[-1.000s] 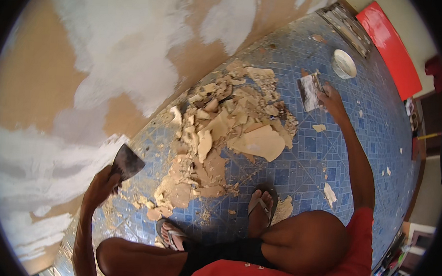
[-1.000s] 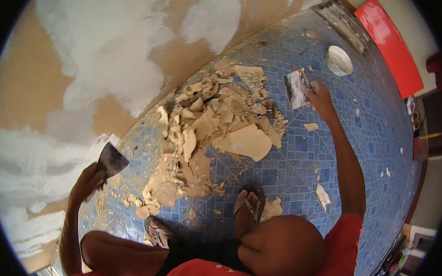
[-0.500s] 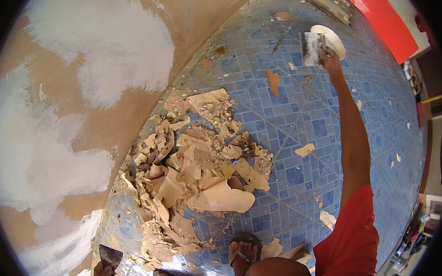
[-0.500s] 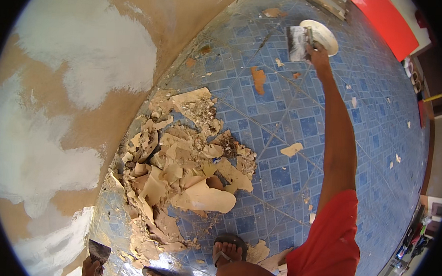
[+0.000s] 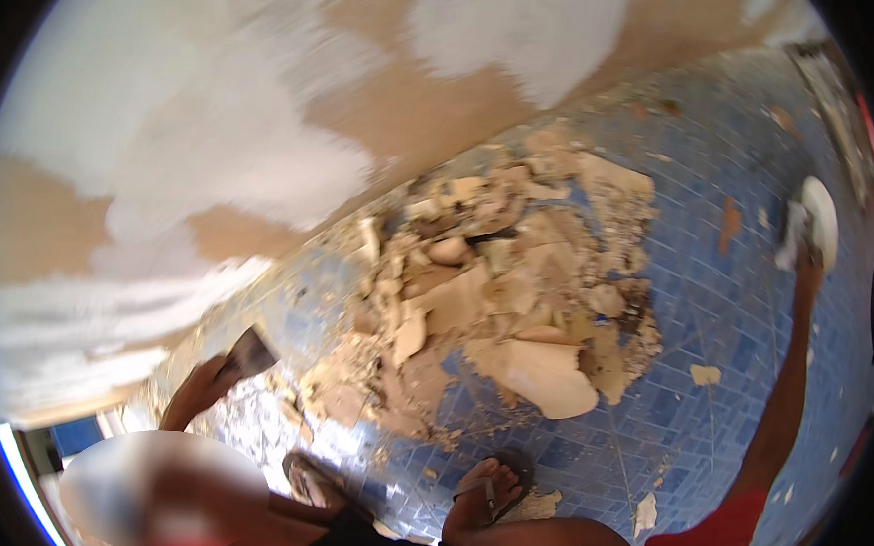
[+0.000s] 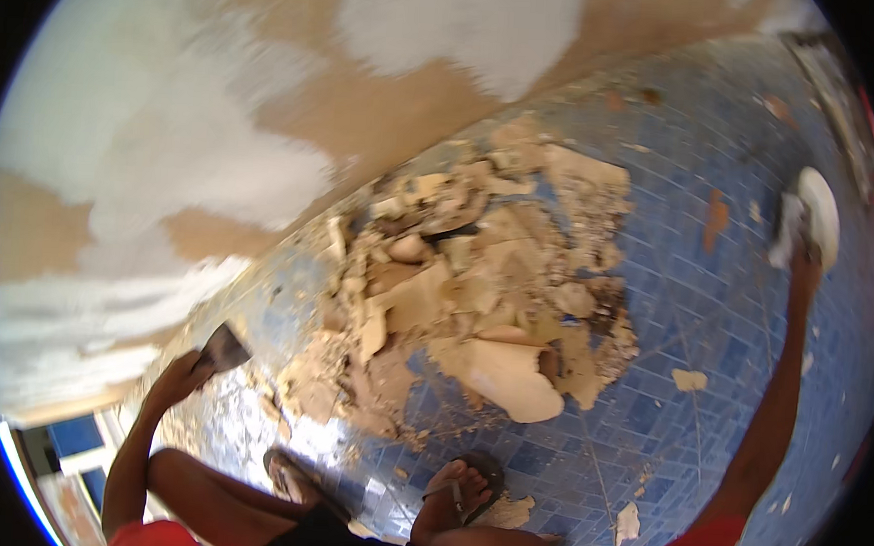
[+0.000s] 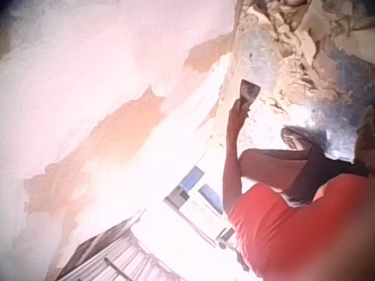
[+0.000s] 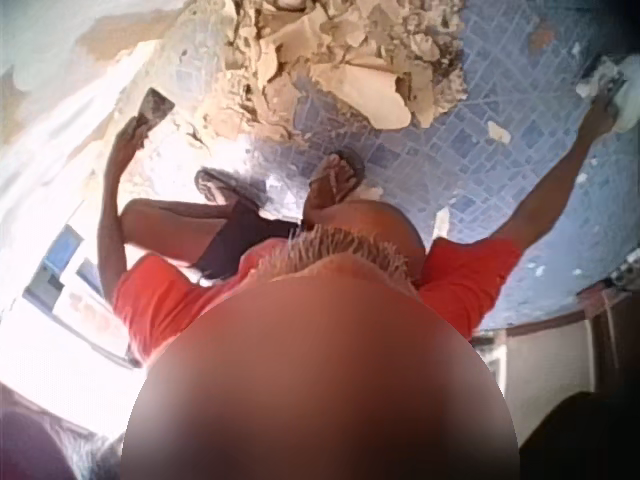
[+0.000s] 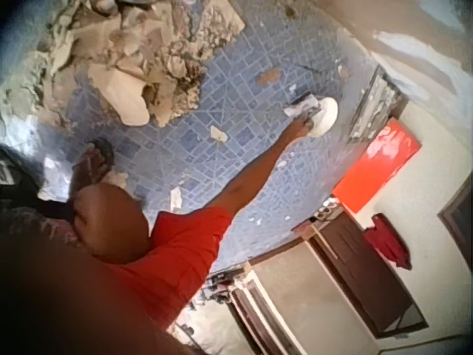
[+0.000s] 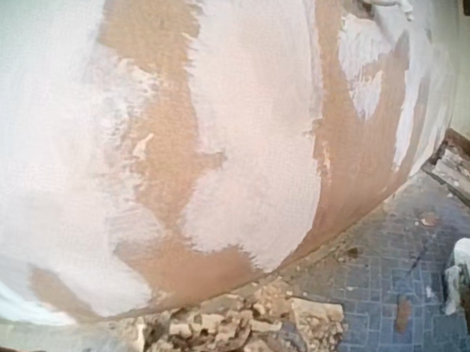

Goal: The person applies white plaster to a wall using a trowel and a smaller scraper. They repeatedly scoop plaster from a bowl on the floor and spread it across the wall surface, smoothing it with the tools.

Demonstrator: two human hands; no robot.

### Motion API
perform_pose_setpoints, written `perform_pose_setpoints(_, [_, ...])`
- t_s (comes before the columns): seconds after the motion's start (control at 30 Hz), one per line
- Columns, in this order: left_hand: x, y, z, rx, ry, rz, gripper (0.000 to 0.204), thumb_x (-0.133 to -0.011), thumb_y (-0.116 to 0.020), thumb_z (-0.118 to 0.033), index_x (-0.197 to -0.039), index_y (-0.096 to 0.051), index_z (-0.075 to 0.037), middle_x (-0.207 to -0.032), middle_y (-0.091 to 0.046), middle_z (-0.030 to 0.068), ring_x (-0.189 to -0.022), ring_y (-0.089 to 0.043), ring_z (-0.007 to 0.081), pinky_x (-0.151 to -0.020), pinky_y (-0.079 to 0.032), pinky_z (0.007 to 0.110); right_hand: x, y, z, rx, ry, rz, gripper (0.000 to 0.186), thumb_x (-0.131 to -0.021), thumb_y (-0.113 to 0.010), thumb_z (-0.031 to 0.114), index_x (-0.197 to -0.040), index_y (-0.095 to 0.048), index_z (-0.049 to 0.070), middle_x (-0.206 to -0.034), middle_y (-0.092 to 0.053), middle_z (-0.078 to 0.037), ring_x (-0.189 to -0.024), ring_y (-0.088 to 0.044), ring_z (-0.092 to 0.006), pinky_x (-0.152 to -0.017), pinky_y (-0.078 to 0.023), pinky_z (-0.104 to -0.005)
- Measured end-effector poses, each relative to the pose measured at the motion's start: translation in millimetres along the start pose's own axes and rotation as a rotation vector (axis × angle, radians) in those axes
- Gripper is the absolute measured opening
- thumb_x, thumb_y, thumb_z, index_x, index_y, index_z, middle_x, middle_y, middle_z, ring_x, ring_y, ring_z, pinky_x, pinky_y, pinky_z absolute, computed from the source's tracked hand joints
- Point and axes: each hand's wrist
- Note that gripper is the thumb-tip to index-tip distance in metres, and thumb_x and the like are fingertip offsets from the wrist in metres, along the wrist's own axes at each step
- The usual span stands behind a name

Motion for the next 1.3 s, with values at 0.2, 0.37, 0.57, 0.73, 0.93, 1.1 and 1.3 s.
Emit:
perform_pose_setpoints(0.2, [6, -10, -67, 0.011, -0.203, 0.173, 0.027, -0.103, -0.061, -0.028, -0.102, -0.057, -0.001, -0.074, -0.066, 0.0124, -0.066, -0.064, 0.0251, -0.063, -0.050, 0.040, 100, 85, 12, -0.154, 0.020, 0.116, 0.043, -0.108, -0.052, 0.029, -0.139, -0.059, 0.000, -0.137, -0.060, -0.021, -0.121, -0.061, -0.0354, -0.099, -0.051, -0.0426])
perform_pose_setpoints(0.37, [26, -31, -90, 0.179, -0.363, 0.323, 0.027, -0.106, -0.058, -0.028, -0.109, -0.056, -0.002, -0.081, -0.066, 0.0126, -0.073, -0.065, 0.0248, -0.066, -0.050, 0.042, 201, 190, 126, -0.191, 0.230, 0.224, 0.044, -0.106, -0.056, 0.025, -0.140, -0.055, -0.003, -0.127, -0.062, -0.016, -0.110, -0.060, -0.0266, -0.092, -0.049, -0.0407])
perform_pose_setpoints(0.57, [39, -36, -83, 0.616, -0.496, 0.496, 0.029, -0.108, -0.052, -0.031, -0.110, -0.053, -0.003, -0.082, -0.062, 0.0085, -0.072, -0.063, 0.0186, -0.065, -0.052, 0.037, 346, 255, 321, -0.448, -0.004, 0.377, 0.039, -0.102, -0.063, 0.022, -0.128, -0.061, -0.007, -0.110, -0.065, -0.015, -0.092, -0.061, -0.0222, -0.078, -0.052, -0.0370])
perform_pose_setpoints(0.73, [50, -22, -91, 0.980, -0.770, 0.572, 0.024, -0.110, -0.047, -0.028, -0.114, -0.047, -0.004, -0.079, -0.054, 0.0050, -0.068, -0.057, 0.0176, -0.061, -0.052, 0.034, 457, 232, 416, -0.565, 0.090, 0.594, 0.056, -0.103, -0.061, 0.024, -0.149, -0.046, -0.004, -0.134, -0.059, -0.010, -0.118, -0.056, -0.0182, -0.101, -0.044, -0.0344])
perform_pose_setpoints(0.93, [69, -9, -100, 1.222, -1.036, 0.680, 0.020, -0.108, -0.046, -0.018, -0.104, -0.043, 0.001, -0.074, -0.065, 0.0123, -0.061, -0.064, 0.0197, -0.053, -0.052, 0.035, 571, 203, 516, -0.530, -0.111, 0.868, 0.055, -0.098, -0.068, 0.028, -0.140, -0.053, -0.004, -0.127, -0.062, -0.011, -0.113, -0.057, -0.0181, -0.097, -0.045, -0.0339])
perform_pose_setpoints(1.1, [71, -12, -82, 1.138, -1.061, 0.601, 0.023, -0.105, -0.053, -0.020, -0.109, -0.046, 0.001, -0.080, -0.065, 0.0144, -0.069, -0.064, 0.0229, -0.063, -0.051, 0.037, 636, 201, 575, -0.311, 0.028, 0.858, 0.042, -0.099, -0.063, 0.026, -0.129, -0.058, -0.003, -0.110, -0.064, -0.012, -0.104, -0.060, -0.0203, -0.089, -0.048, -0.0377])
perform_pose_setpoints(1.3, [80, -3, -70, 1.059, -1.219, 0.457, 0.026, -0.101, -0.058, -0.017, -0.109, -0.046, 0.004, -0.081, -0.064, 0.0203, -0.072, -0.066, 0.0278, -0.066, -0.051, 0.042, 682, 170, 628, -0.361, 0.015, 0.820, 0.044, -0.101, -0.062, 0.029, -0.134, -0.058, 0.000, -0.117, -0.066, -0.012, -0.108, -0.060, -0.0162, -0.094, -0.046, -0.0341])
Point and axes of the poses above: each hand's wrist, its own x-axis away from the middle knuckle, its own y-axis out of the back of the hand, z = x × y
